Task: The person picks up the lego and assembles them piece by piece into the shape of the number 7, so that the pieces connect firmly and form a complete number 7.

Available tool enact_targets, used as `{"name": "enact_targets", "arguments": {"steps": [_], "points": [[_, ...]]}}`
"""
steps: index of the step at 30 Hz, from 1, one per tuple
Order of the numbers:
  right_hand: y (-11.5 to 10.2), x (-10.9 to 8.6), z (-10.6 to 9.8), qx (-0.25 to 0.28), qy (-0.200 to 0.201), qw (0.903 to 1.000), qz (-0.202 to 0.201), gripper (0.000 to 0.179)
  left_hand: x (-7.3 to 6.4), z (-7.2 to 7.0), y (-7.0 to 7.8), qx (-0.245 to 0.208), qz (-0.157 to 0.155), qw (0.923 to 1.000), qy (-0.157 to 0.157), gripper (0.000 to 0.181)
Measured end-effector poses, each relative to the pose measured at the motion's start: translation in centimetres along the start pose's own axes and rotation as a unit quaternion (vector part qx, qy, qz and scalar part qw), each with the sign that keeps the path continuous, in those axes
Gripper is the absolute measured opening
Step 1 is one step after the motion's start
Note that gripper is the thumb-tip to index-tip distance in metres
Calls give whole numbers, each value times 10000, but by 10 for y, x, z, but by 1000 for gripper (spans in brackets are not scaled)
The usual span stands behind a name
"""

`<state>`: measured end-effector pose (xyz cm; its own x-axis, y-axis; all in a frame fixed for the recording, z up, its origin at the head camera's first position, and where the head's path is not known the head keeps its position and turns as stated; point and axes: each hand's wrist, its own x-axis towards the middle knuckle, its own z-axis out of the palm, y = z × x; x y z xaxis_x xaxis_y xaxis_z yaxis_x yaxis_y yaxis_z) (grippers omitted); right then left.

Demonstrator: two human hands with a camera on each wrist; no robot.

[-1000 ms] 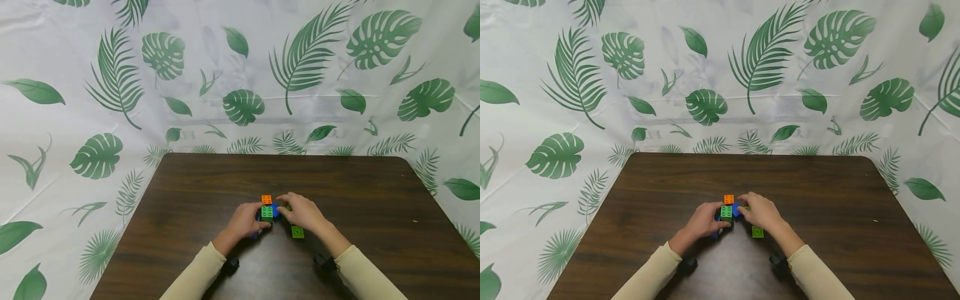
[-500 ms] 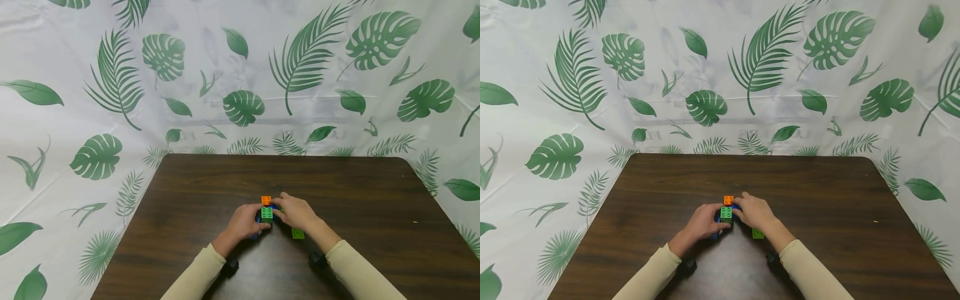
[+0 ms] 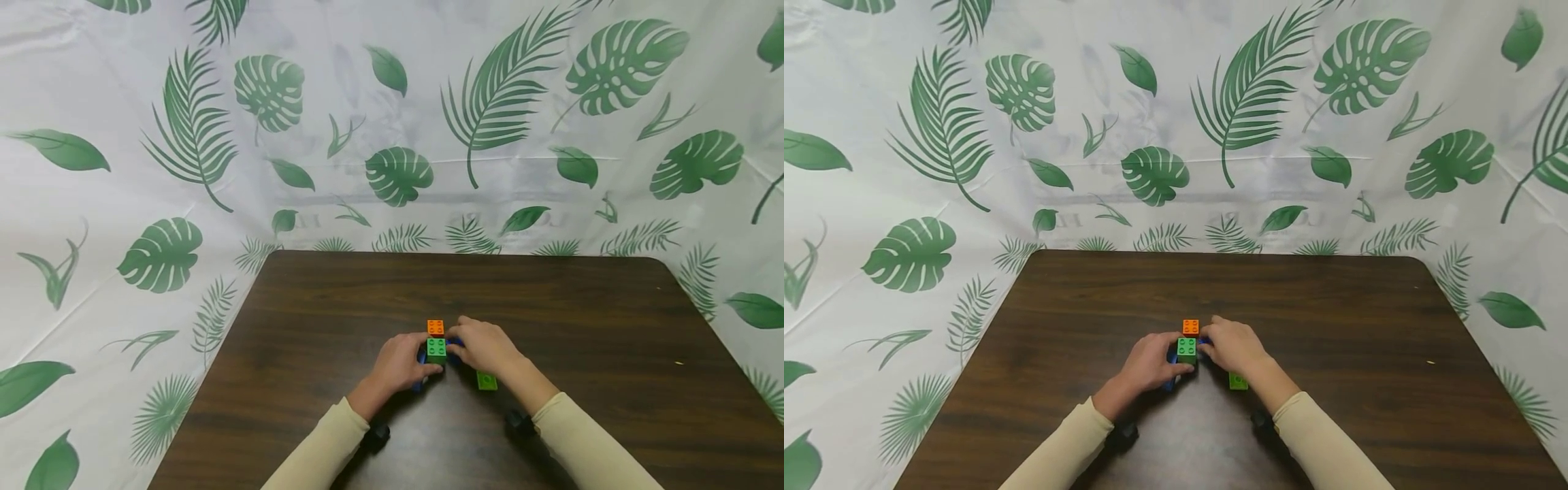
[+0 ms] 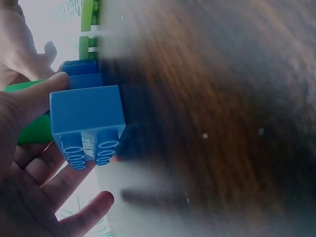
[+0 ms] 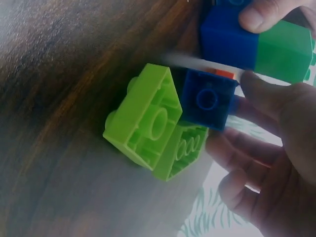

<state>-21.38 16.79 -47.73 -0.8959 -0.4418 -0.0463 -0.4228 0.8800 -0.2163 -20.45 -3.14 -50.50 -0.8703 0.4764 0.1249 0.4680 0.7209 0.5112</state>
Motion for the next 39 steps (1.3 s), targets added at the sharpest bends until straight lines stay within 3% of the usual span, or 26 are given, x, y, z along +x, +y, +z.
{"name": "enact_targets", "arguments": {"steps": [4, 10, 17, 23, 29, 34, 39], "points": [[2, 0, -2, -53, -121, 9999, 107, 40, 1, -1, 0, 38, -30, 10000, -1, 45], [2, -2, -7, 125, -60, 9999, 99, 37, 2, -2, 2, 101, -5, 9999, 32, 44], [6, -8, -22, 457, 329, 9984, 55, 40, 2, 0, 2, 55, -36, 10000, -6, 41], [5, -15, -41, 1457, 759, 9863, -169, 49, 3, 1, 1, -16, -4, 10000, -26, 41], [-5, -20, -44, 2309, 738, 9686, -556, 44, 1, 0, -2, -89, -71, 9999, -24, 40], [-10, -22, -37, 2514, 594, 9624, -839, 42, 1, -1, -1, -81, 21, 10000, -43, 40], [-13, -23, -35, 2323, 533, 9652, -1080, 46, 0, -3, 2, 14, 49, 10000, -70, 42]]}}
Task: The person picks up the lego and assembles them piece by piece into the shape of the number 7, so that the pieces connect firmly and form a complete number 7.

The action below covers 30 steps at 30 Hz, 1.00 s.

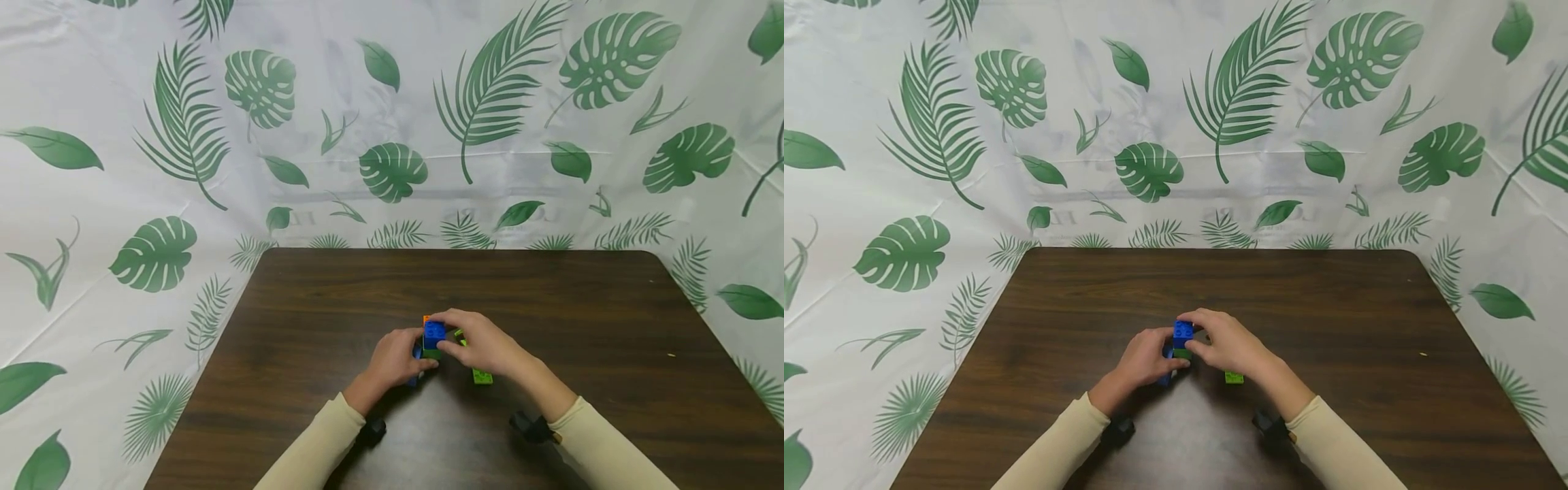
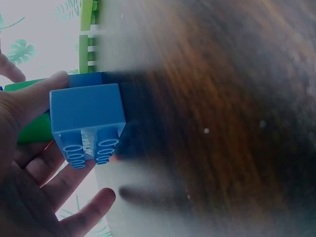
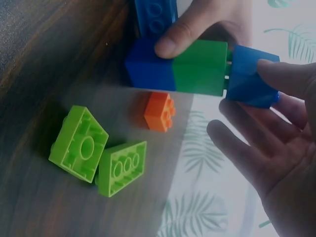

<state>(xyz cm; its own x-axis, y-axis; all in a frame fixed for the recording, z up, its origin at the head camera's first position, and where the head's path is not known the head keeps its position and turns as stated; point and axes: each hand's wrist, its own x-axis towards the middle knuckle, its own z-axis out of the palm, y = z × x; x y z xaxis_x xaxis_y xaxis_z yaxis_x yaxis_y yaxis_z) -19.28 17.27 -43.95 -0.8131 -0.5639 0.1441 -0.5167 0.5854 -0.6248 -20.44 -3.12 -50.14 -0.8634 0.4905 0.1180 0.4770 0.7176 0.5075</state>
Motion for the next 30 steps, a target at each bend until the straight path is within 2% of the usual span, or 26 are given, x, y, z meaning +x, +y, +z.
{"name": "enact_targets", "arguments": {"steps": [7, 15, 22, 30], "points": [[-1, 1, 0, -414, -33, 9988, -249, 48, 0, 1, 0, -34, -24, 10000, -10, 40], [-6, 2, -1, -858, 56, 9958, -306, 46, 1, 0, 0, -88, -14, 10000, -20, 40], [-3, 2, 0, -991, 70, 9949, -184, 47, 2, 0, 0, -82, 25, 10000, 3, 42], [-1, 1, 1, -887, -10, 9960, -50, 49, 2, 0, -1, -29, 7, 10000, 16, 43]]}}
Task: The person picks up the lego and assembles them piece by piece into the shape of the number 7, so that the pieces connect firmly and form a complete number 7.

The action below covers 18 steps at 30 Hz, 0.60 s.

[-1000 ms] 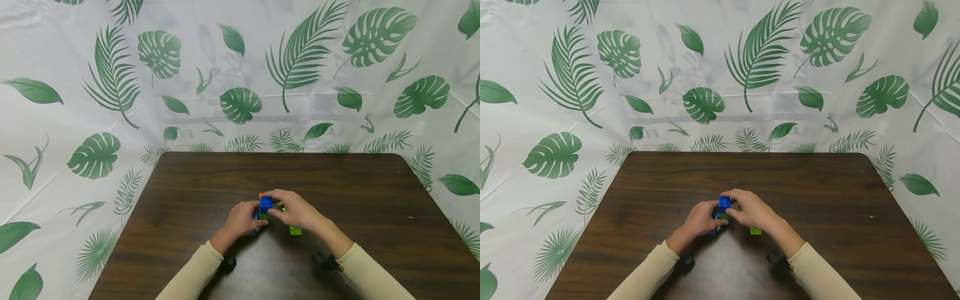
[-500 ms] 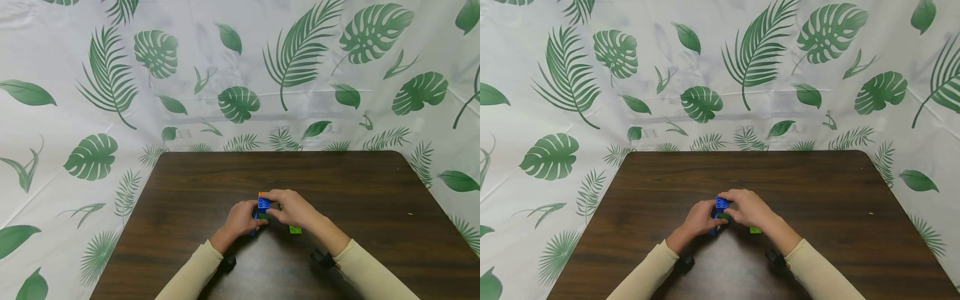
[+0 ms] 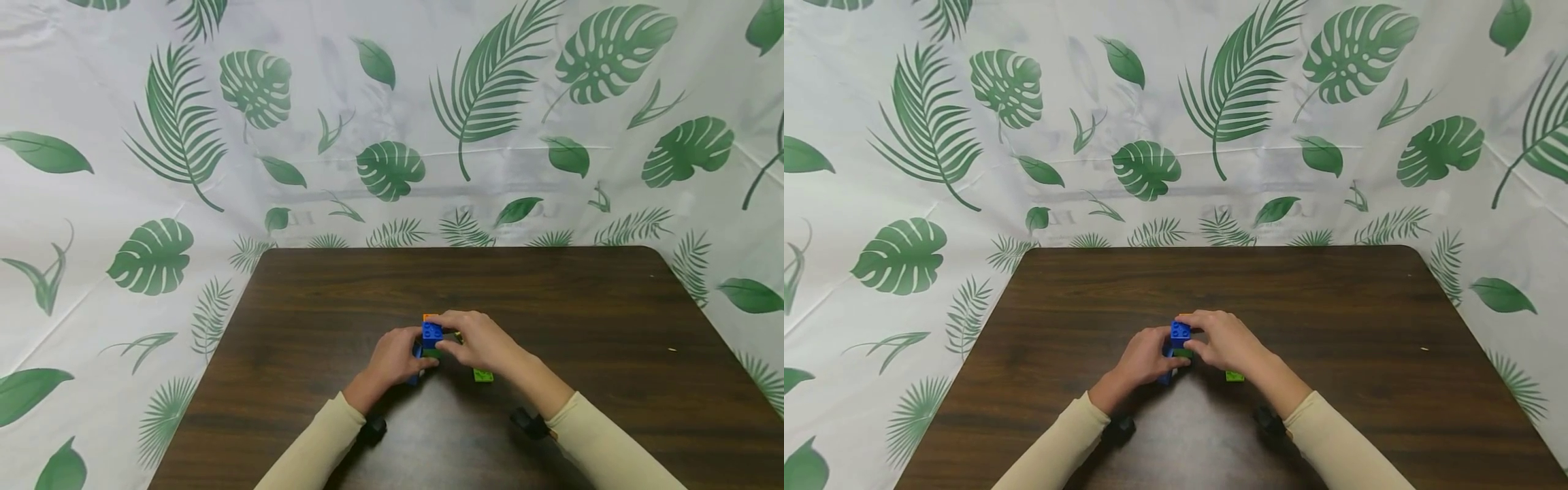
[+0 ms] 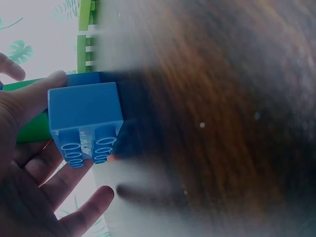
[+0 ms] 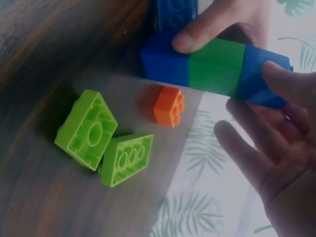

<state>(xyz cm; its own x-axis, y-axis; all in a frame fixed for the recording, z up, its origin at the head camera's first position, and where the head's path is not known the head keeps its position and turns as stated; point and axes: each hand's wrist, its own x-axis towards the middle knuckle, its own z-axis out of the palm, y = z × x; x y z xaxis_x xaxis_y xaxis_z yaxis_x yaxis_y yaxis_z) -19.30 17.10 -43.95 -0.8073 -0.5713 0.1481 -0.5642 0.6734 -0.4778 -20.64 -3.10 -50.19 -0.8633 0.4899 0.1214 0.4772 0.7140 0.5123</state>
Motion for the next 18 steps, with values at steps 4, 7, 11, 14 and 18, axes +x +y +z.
{"name": "enact_targets", "arguments": {"steps": [4, 7, 11, 14, 18], "points": [[2, -4, -6, -68, -209, 9996, 152, 59, 1, 3, 0, -29, -15, 10000, -10, 42], [10, -4, -10, -136, -315, 9982, 495, 66, 1, 3, 0, -84, -63, 9999, -29, 40], [33, -8, -7, -431, -205, 9917, 1190, 57, 0, 3, 0, -125, -168, 9998, -34, 39], [50, -14, 0, -666, -298, 9809, 1804, 49, -1, 2, 0, -119, -237, 9996, -63, 40], [61, -21, 8, -763, -517, 9675, 2355, 50, -1, 2, 0, -129, -248, 9996, -73, 41]]}}
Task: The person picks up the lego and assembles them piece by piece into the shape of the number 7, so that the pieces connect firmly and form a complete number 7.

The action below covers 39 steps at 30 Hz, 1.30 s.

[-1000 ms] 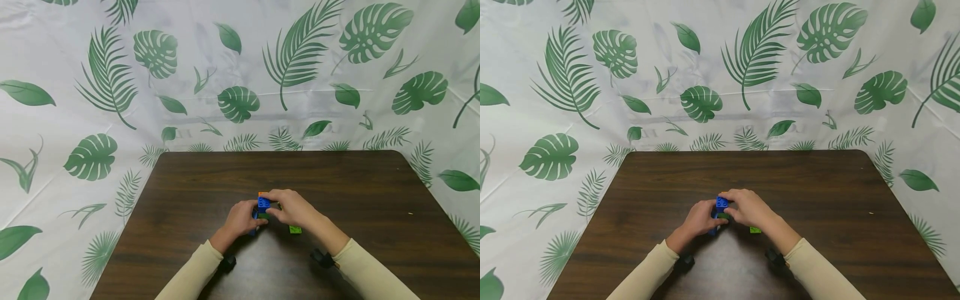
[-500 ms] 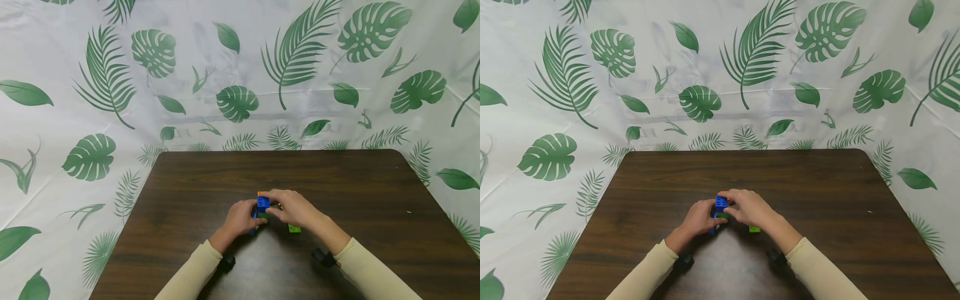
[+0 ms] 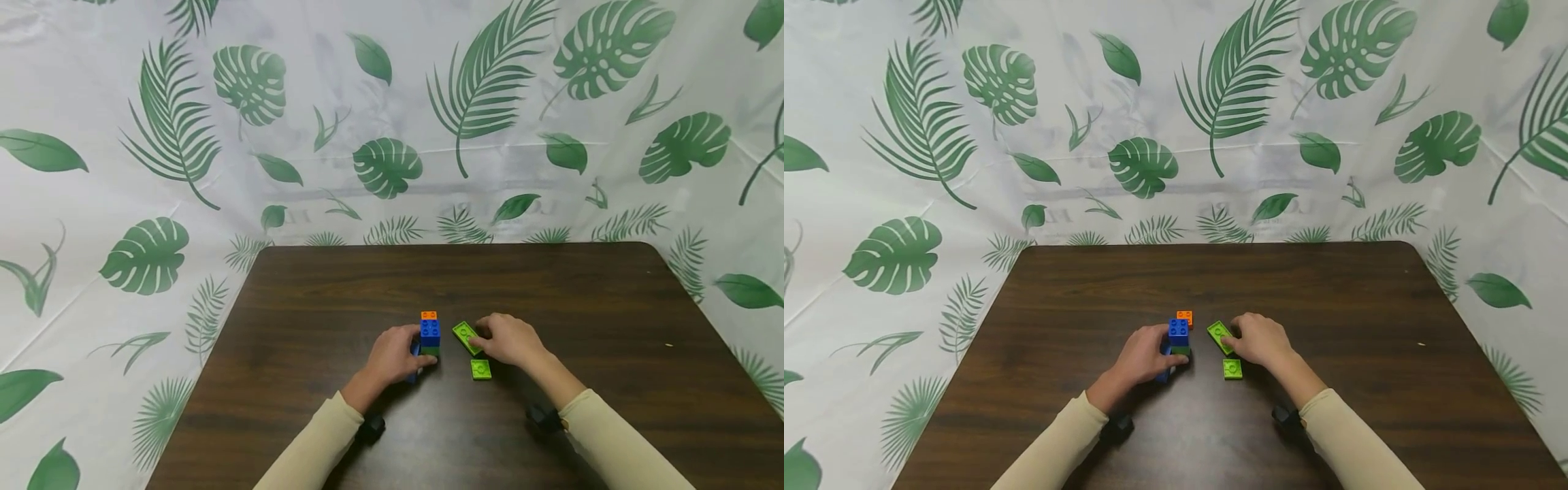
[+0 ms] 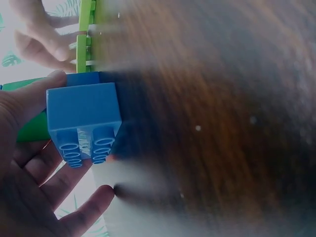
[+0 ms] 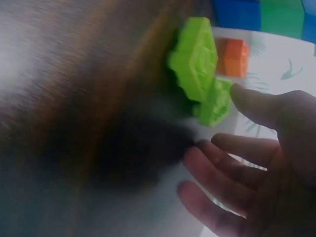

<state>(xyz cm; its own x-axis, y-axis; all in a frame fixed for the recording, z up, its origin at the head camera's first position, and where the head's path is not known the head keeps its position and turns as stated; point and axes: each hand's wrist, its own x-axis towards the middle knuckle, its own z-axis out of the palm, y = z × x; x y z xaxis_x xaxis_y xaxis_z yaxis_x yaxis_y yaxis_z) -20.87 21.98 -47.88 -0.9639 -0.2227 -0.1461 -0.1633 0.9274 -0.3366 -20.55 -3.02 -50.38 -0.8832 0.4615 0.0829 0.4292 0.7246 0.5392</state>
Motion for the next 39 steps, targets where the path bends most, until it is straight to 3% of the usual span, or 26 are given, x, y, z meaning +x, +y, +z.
{"name": "enact_targets", "arguments": {"steps": [9, 14, 21, 24, 27, 32, 36, 39], "points": [[-2, -2, 6, -160, 58, 9994, 286, 50, 2, 1, 1, 3, -10, 10000, -9, 41], [-1, 0, 8, -109, 153, 9993, 309, 35, 1, 1, 1, 31, -66, 10000, 3, 45], [1, -1, 13, 257, 327, 9986, 340, 21, 0, 5, -1, 10, -8, 10000, 62, 46], [4, -1, 13, 792, 222, 9959, 373, 21, -2, 6, -1, -178, -51, 9998, 82, 50], [9, 0, 11, 1912, -38, 9805, 446, 21, -4, 4, -2, -493, -97, 9987, 100, 55], [15, 1, 6, 3782, -100, 9241, 538, 29, -4, -4, -2, -1161, 151, 9926, 313, 58], [14, 3, 0, 4601, -27, 8864, 519, 39, -3, -10, 1, -1690, 494, 9827, 578, 57], [8, 3, -5, 4868, -48, 8725, 428, 44, -2, -12, 4, -2037, 581, 9752, 640, 54]]}}
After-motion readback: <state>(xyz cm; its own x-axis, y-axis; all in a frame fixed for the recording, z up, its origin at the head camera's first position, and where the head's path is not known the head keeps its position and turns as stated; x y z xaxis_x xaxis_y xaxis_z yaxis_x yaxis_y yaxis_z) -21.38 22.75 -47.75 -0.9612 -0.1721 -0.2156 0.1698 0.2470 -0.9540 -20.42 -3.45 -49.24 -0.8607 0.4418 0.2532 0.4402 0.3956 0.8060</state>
